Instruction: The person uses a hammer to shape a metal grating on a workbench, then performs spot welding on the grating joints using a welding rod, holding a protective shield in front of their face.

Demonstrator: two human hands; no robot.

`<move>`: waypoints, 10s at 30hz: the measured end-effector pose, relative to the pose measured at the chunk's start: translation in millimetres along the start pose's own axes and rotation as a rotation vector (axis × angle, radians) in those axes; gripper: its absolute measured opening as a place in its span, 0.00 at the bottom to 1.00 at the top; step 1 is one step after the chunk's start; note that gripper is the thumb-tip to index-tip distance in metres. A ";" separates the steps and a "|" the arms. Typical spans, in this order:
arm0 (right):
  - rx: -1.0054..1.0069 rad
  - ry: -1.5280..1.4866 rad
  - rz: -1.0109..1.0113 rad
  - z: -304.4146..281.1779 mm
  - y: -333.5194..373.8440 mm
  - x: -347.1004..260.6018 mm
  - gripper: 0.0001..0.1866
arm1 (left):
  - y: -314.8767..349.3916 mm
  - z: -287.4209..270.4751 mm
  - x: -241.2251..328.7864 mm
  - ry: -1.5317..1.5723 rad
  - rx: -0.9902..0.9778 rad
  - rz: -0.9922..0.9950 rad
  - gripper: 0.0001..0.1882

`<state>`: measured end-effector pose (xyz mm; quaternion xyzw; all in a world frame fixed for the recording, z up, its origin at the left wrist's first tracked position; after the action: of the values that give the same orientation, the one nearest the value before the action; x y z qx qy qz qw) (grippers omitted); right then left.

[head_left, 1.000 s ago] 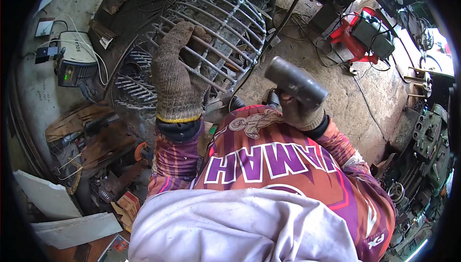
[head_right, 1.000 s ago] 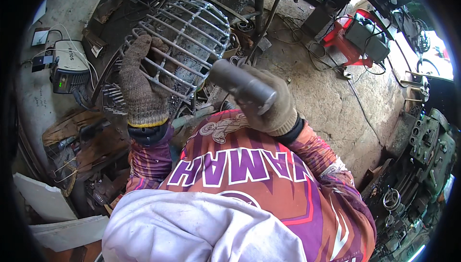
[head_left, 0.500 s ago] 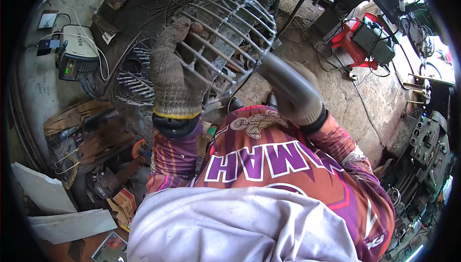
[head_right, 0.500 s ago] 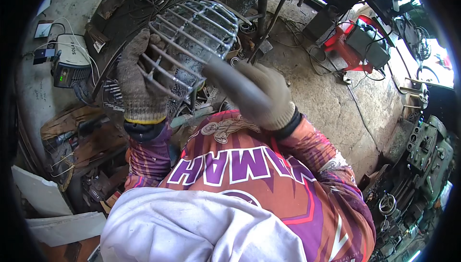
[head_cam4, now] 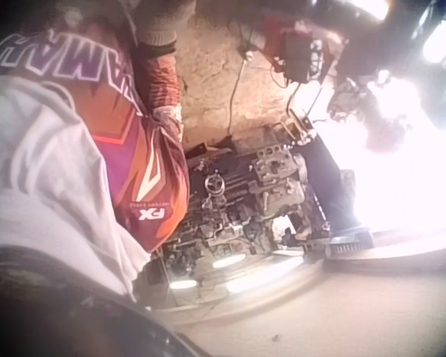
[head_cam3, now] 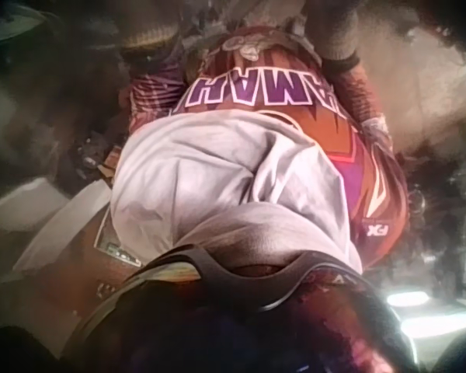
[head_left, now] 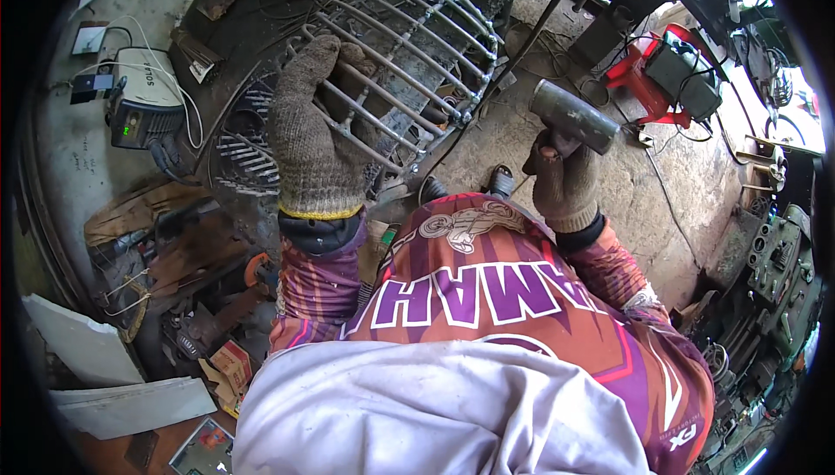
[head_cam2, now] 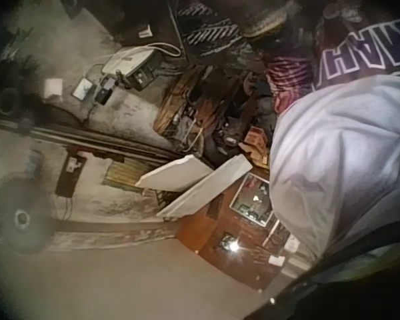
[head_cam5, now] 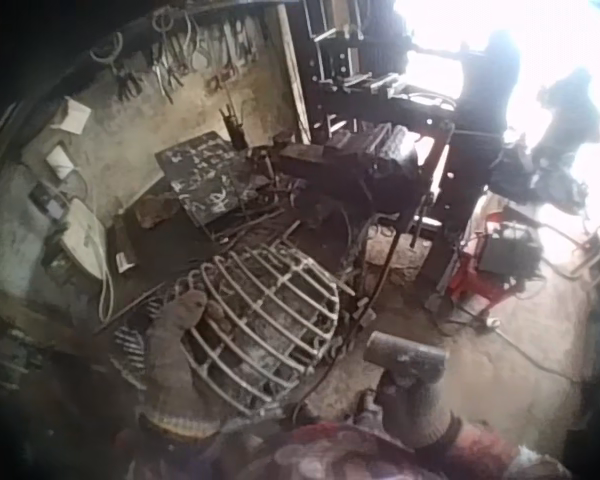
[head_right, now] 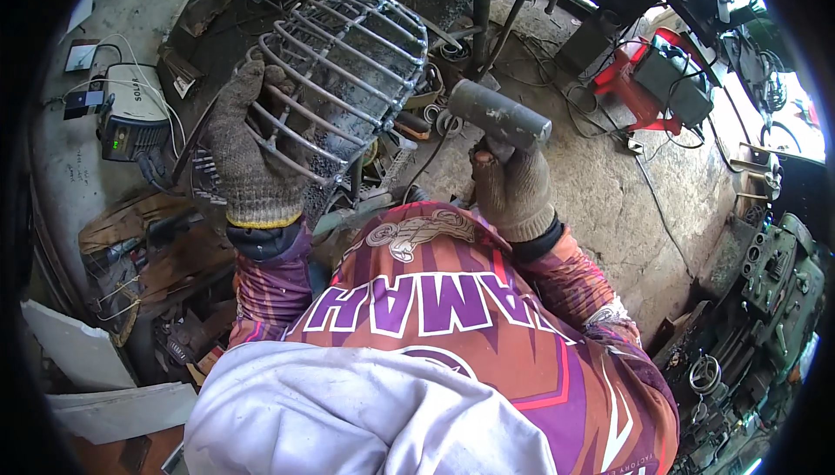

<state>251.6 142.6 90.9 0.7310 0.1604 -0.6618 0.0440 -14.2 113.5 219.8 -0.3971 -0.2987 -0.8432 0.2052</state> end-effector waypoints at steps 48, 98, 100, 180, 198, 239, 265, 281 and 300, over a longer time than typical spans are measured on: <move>-0.154 1.221 -0.394 45.7 -166.0 4.3 0.23 | 3.9 0.0 -18.5 -0.100 0.049 0.090 0.07; -0.630 -0.298 -0.766 -7.9 -23.9 -61.6 0.22 | 3.0 -15.1 -12.7 0.151 -0.040 0.004 0.03; -0.608 -0.405 -0.570 -4.1 -9.1 -56.2 0.17 | 7.5 -10.2 -11.7 0.122 0.016 -0.004 0.03; 0.623 0.315 -0.052 -58.9 -254.7 37.6 0.29 | -51.0 -29.6 -52.8 -0.134 0.077 0.106 0.01; 0.767 0.373 0.002 -45.5 -254.2 38.2 0.35 | -53.7 -80.8 -85.1 -0.277 0.218 0.167 0.30; 0.315 0.789 0.165 -97.1 -290.4 -18.6 0.35 | -32.8 -123.3 -90.8 -0.898 0.016 0.457 0.20; 0.467 -0.379 0.056 -189.4 -72.9 28.4 0.15 | -34.5 -124.3 -98.0 -1.047 0.086 0.630 0.26; 0.659 0.010 0.293 -69.5 177.6 10.2 0.18 | -50.3 -73.9 -4.5 -1.993 -0.721 1.287 0.40; 0.248 0.433 0.325 6.1 225.3 47.6 0.23 | -120.5 -35.9 17.4 -1.585 -0.716 0.553 0.39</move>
<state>315.1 -63.5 10.1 0.8711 -0.0350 -0.4893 0.0246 -114.6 176.5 174.4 -0.9574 0.0332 -0.2867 -0.0009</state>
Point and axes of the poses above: each hand's wrist, its own y-axis away from the middle knuckle, its own z-axis out of the palm, x = y × z, the point moved 3 cm from there along -y, towards the middle knuckle, and after that the axes turned 2 degrees about y, right-handed, at the moved point
